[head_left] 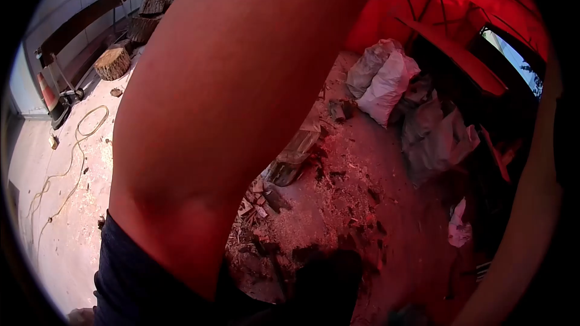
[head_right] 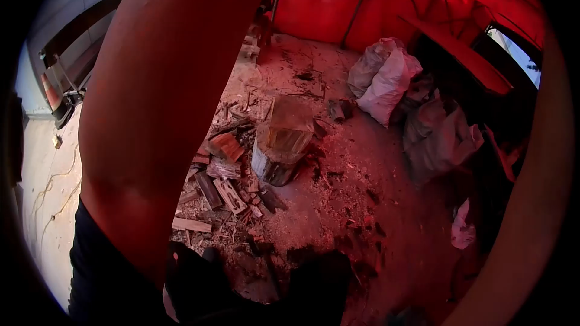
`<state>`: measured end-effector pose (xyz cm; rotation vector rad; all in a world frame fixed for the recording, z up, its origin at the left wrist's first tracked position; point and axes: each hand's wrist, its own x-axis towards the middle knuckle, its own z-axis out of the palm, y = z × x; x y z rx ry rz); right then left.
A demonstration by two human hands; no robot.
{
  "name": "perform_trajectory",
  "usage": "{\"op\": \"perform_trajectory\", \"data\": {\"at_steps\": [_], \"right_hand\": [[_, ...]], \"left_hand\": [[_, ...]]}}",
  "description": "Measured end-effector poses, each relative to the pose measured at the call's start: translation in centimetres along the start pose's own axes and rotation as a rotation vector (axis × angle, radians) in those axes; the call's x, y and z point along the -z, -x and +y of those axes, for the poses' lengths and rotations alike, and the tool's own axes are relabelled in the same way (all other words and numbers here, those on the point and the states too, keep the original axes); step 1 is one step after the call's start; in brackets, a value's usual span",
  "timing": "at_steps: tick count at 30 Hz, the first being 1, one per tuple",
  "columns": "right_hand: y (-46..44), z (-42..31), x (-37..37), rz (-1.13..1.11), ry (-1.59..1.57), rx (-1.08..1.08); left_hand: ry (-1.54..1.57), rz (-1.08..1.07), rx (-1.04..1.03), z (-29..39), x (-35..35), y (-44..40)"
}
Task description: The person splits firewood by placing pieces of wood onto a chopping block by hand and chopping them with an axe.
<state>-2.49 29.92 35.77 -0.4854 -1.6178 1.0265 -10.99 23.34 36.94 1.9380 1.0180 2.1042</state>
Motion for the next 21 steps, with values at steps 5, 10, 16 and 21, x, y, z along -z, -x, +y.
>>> {"op": "perform_trajectory", "data": {"at_steps": [5,10,16,21], "right_hand": [[22.9,33.1,-3.1,-0.133,0.199,-1.002],[37.0,43.7,-4.9,-0.114,0.127,-1.511],[33.2,37.9,-4.3,-0.045,-0.155,-1.438],[35.5,39.9,-4.7,0.017,-0.134,-1.454]], "left_hand": [[-0.125,-0.097,1.072,-17.1,-1.9,39.6],[0.074,-0.127,1.859,-11.9,-2.6,55.6],[0.209,0.07,1.849,-10.0,-2.7,51.3],[0.218,0.185,1.756,-12.1,-3.1,56.0]]}}
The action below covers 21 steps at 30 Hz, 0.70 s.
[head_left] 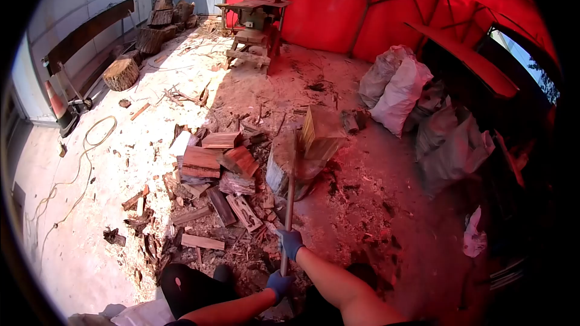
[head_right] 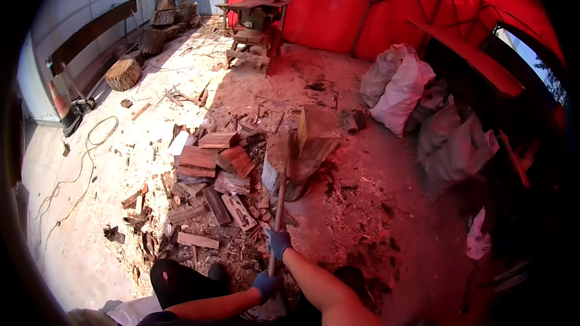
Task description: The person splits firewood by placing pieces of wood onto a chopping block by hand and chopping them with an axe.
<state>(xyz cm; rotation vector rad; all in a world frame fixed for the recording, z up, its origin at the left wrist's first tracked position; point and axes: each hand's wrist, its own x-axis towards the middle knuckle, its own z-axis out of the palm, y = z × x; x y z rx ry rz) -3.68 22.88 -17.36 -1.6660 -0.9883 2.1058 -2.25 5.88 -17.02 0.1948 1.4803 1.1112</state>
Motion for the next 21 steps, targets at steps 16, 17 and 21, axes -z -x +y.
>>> {"op": "perform_trajectory", "data": {"at_steps": [16,17,21], "right_hand": [[12.1,-12.8,6.3,-0.15,-0.202,0.237],[12.7,-14.9,7.2,-0.125,-0.189,0.297],[9.4,-21.4,12.8,-0.061,-0.098,0.468]], "left_hand": [[0.057,-0.244,-0.241,6.7,-9.0,3.7],[0.254,-0.475,-0.114,9.6,-10.0,3.9],[0.236,-0.515,-0.09,14.6,-16.1,0.0]]}}
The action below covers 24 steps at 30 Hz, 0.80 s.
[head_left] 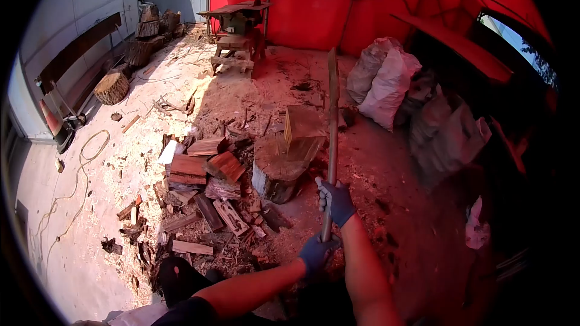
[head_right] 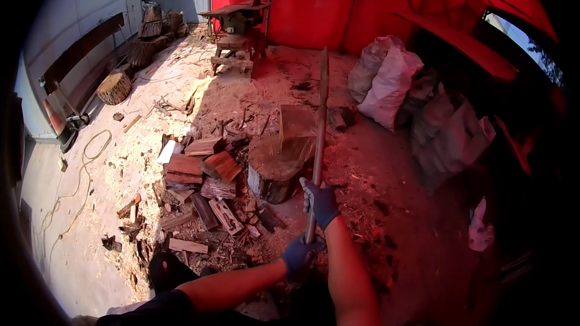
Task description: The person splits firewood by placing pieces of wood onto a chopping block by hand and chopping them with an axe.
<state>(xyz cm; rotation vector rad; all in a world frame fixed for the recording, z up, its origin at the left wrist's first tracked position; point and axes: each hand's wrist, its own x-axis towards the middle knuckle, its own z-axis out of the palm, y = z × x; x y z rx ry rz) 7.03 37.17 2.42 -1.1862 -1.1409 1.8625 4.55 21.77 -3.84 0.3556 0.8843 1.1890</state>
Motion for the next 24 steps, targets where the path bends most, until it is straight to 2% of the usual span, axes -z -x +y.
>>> {"op": "perform_trajectory", "data": {"at_steps": [2,4,5,10,11,12,13,16,20,23,24], "right_hand": [[-1.3,-1.4,2.4,0.049,-0.016,0.047],[-3.7,-0.4,5.3,0.045,-0.068,0.02],[-4.4,0.6,6.4,0.049,-0.053,-0.012],[-6.3,5.1,9.6,0.0,0.037,-0.153],[-6.2,5.8,9.7,-0.011,0.161,-0.197],[-5.9,6.2,9.7,-0.025,0.285,-0.238],[-5.7,6.9,10.3,-0.131,0.308,-0.221],[-3.3,8.0,11.6,-0.119,0.28,-0.249],[-2.2,6.9,12.1,-0.093,0.332,-0.22],[-3.3,7.3,12.7,-0.061,0.177,-0.232],[-4.0,7.7,12.5,-0.032,0.147,-0.21]], "left_hand": [[-0.015,0.003,-0.021,-0.2,-2.2,-3.1],[-0.076,0.166,-0.066,-0.6,-4.1,-5.3],[-0.077,0.171,-0.058,-0.9,-4.1,-5.8],[-0.162,0.263,0.124,-3.2,-4.3,-7.3],[-0.146,0.269,0.125,-5.1,-4.6,-7.4],[0.066,0.267,0.084,-8.1,-4.6,-7.5],[0.264,0.258,0.043,-8.9,-4.9,-7.3],[0.197,0.309,0.017,-9.5,-7.1,-4.6],[0.081,0.327,0.018,-10.7,-7.7,-5.4],[0.02,0.285,0.061,-9.8,-7.7,-6.2],[0.172,0.202,0.184,-10.4,-5.5,-7.5]]}}
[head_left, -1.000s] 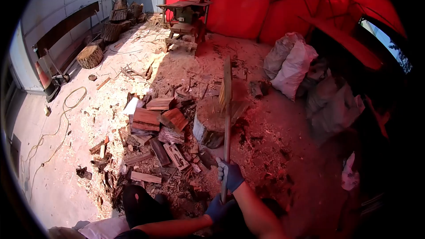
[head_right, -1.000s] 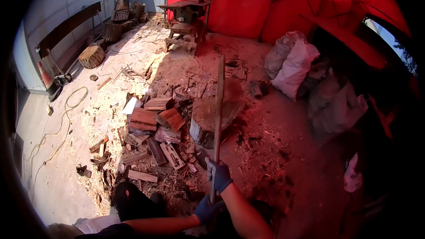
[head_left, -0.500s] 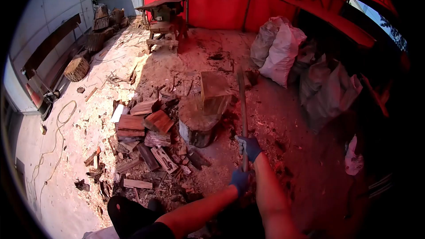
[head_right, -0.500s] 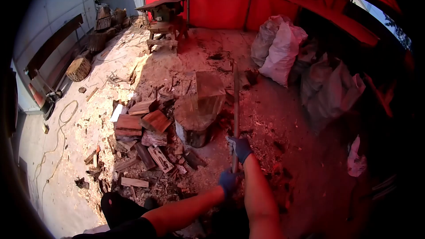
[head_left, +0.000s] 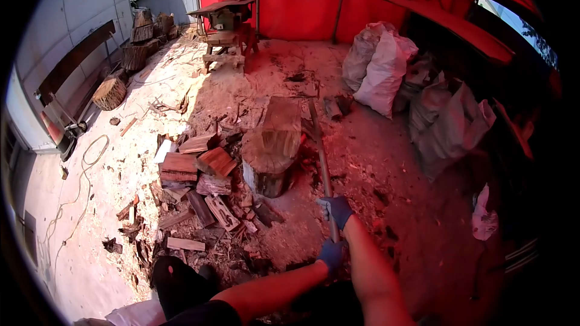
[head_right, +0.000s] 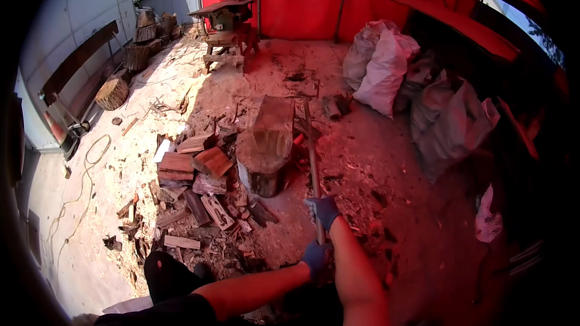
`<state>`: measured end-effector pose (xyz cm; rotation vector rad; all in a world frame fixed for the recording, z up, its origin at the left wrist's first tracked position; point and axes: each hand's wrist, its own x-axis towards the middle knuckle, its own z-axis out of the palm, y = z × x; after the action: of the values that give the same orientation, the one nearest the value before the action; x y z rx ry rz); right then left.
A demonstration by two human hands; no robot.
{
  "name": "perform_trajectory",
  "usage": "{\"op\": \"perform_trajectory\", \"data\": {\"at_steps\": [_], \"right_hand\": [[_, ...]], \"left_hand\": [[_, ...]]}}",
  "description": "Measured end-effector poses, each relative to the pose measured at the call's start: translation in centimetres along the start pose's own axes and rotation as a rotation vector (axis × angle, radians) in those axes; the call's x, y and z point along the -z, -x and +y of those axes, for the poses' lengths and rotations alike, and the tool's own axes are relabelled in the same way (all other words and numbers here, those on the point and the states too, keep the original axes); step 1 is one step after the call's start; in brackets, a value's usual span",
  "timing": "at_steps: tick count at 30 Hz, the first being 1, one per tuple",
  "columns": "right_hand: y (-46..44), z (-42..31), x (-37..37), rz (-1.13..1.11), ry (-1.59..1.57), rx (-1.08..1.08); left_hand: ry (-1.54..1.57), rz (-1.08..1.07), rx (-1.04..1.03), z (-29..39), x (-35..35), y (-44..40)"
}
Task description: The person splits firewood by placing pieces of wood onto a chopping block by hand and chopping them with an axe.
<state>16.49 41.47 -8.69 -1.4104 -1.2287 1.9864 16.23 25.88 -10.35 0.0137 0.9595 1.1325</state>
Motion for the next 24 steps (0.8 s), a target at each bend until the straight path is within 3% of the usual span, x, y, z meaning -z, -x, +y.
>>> {"op": "perform_trajectory", "data": {"at_steps": [2,4,8,9,14,16,19,23,24], "right_hand": [[-0.8,-0.1,-0.7,0.025,-0.032,0.02],[-1.5,-0.3,-2.2,0.089,0.019,-0.018],[0.4,0.7,-2.6,-0.044,0.165,-0.028],[0.9,1.4,-2.4,-0.07,0.145,-0.048],[0.3,1.3,-1.8,-0.062,0.107,-0.146],[-0.2,1.5,-2.1,-0.037,0.093,-0.129],[-0.4,2.3,-3.3,-0.02,0.002,-0.098],[1.4,3.2,-5.0,-0.051,0.08,-0.08],[2.0,3.5,-5.3,-0.097,0.069,-0.071]], "left_hand": [[0.13,-0.083,0.143,2.0,1.4,0.7],[-0.155,0.079,0.046,6.2,0.4,5.1],[-0.024,0.153,-0.241,-1.0,1.4,0.9],[-0.001,0.2,-0.139,1.6,-1.9,5.4],[0.02,0.175,-0.126,1.8,-2.6,5.6],[0.151,0.065,0.148,4.5,-2.6,7.9],[-0.076,0.096,-0.014,5.5,-1.0,9.4],[0.031,0.067,-0.049,0.0,3.0,5.6],[0.188,-0.02,0.028,-0.6,3.2,5.6]]}}
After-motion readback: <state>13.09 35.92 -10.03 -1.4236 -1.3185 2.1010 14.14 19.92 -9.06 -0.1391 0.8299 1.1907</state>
